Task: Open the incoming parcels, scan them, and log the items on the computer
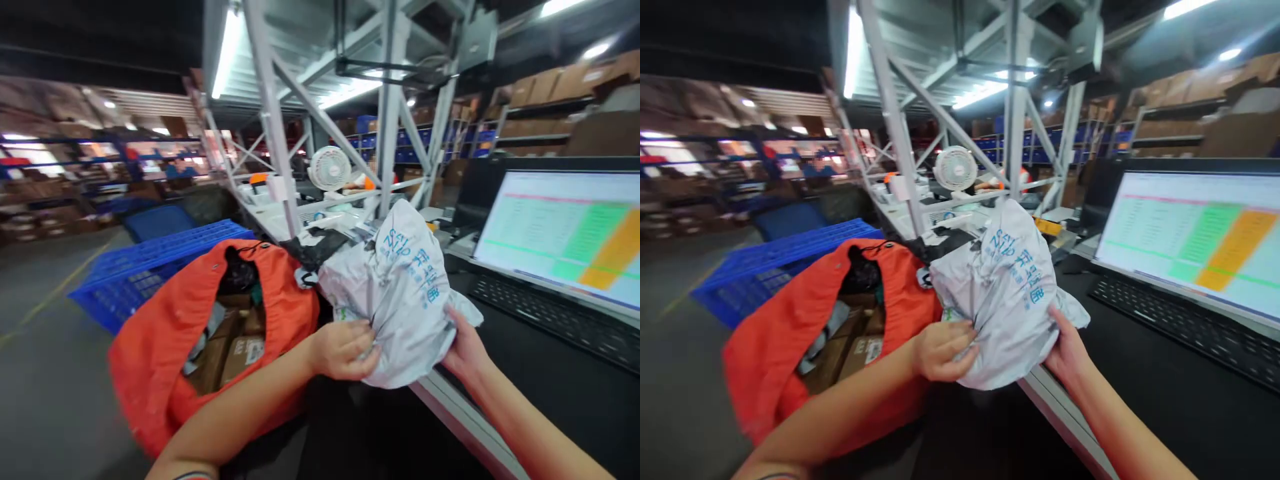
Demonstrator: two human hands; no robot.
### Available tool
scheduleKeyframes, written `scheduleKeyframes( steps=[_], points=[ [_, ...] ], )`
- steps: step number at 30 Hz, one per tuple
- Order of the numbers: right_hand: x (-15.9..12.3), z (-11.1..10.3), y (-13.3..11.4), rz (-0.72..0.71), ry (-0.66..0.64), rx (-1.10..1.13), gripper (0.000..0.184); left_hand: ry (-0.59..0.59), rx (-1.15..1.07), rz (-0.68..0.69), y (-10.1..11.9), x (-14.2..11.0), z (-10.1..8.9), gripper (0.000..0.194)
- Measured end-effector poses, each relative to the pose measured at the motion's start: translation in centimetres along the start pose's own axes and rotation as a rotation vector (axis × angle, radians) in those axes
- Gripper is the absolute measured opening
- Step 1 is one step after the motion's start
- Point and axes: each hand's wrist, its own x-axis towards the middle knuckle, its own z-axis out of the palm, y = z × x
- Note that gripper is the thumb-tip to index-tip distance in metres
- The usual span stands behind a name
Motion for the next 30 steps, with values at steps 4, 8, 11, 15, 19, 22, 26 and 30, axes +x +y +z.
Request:
scheduleKeyframes(
  steps=[4,8,11,15,19,22,26,30],
  points=[
    [-1.1,-5.3,-1.9,-0.047,0.102,-0.057,0.043,-0.030,0.190,0.324,1.2,1.5,2.9,0.022],
    [-2.6,-8.6,-3.3,-0.202,0.197,-0.081,0.059,-0.083,0.170,0.252,2.7,2.0,5.0,0.024],
    [-3.2,-10.6,-5.0,-0.307,0.316,-0.087,0.069,-0.079,0.053,0.167,3.6,2.2,6.0,0.025],
    [-4.5,-12.8,-7.3,-0.492,0.431,-0.085,0.074,-0.017,-0.001,-0.031,3.7,2.8,6.9,0.024],
    [-6.1,-14.1,-8.2,-0.606,0.518,-0.114,0.077,0.047,-0.048,-0.237,3.5,2.7,7.8,0.022],
    [-5.9,-14.1,-8.0,-0.486,0.509,-0.139,0.068,0.052,-0.087,-0.391,3.3,1.3,8.2,0.019],
    [-2.7,-11.8,-6.1,-0.143,0.410,-0.149,0.063,0.092,-0.065,-0.577,3.2,-2.4,7.8,0.020],
    [3.5,-6.9,-3.0,0.041,0.178,-0.303,0.053,0.198,0.009,-0.793,3.1,-7.3,6.0,0.020]
  ],
)
